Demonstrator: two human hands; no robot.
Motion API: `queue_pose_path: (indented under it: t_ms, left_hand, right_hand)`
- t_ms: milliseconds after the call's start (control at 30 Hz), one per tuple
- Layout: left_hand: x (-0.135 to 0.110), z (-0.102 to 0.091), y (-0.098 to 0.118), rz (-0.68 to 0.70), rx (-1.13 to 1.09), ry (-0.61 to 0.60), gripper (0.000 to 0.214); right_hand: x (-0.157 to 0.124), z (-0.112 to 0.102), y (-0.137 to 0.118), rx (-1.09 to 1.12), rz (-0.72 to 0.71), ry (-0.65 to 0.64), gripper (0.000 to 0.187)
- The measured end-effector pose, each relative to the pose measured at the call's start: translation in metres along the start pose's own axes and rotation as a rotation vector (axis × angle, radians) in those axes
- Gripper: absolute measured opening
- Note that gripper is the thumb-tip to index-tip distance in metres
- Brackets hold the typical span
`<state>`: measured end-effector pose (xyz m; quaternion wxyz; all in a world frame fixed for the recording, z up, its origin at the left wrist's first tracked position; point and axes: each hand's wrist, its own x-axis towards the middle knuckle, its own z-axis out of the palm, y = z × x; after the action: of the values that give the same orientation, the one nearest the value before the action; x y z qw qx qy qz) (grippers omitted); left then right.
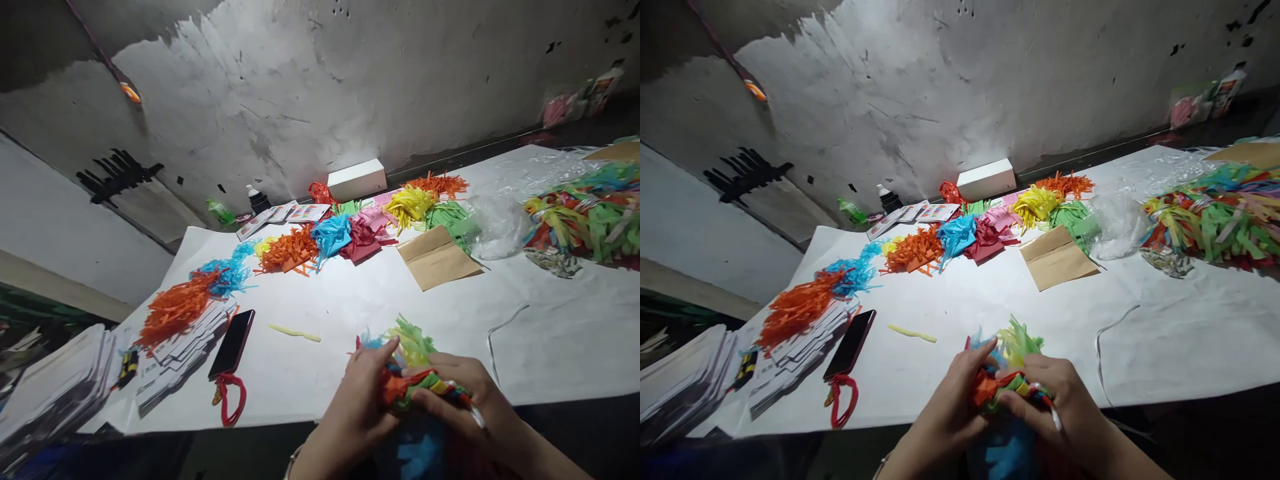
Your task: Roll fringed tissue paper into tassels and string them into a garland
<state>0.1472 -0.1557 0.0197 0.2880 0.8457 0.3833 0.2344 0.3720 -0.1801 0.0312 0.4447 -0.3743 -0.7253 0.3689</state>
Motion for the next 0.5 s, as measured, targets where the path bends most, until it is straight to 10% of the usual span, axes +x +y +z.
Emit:
queue_pose_path:
  t_ms: [233,400,500]
  left_hand:
    - [-0.008,-0.039,0.021,-0.061,0.203,0.067,0.094]
    - [0.008,-0.004,0.045,0.317,-0.260,0.005,0.122]
    - [0.009,0.020,0.039,0.282,-0.741,-0.135,0.116]
  right_hand:
    - [-0.005,-0.003,0.014,-0.365,-0.105,0.179,0.019]
    - [-0.007,0.013,-0.004,-0.089,-0.262,-0.035,0.026]
    - [-0.010,0.009,-0.020,0.042,-0.299,0.032,0.018]
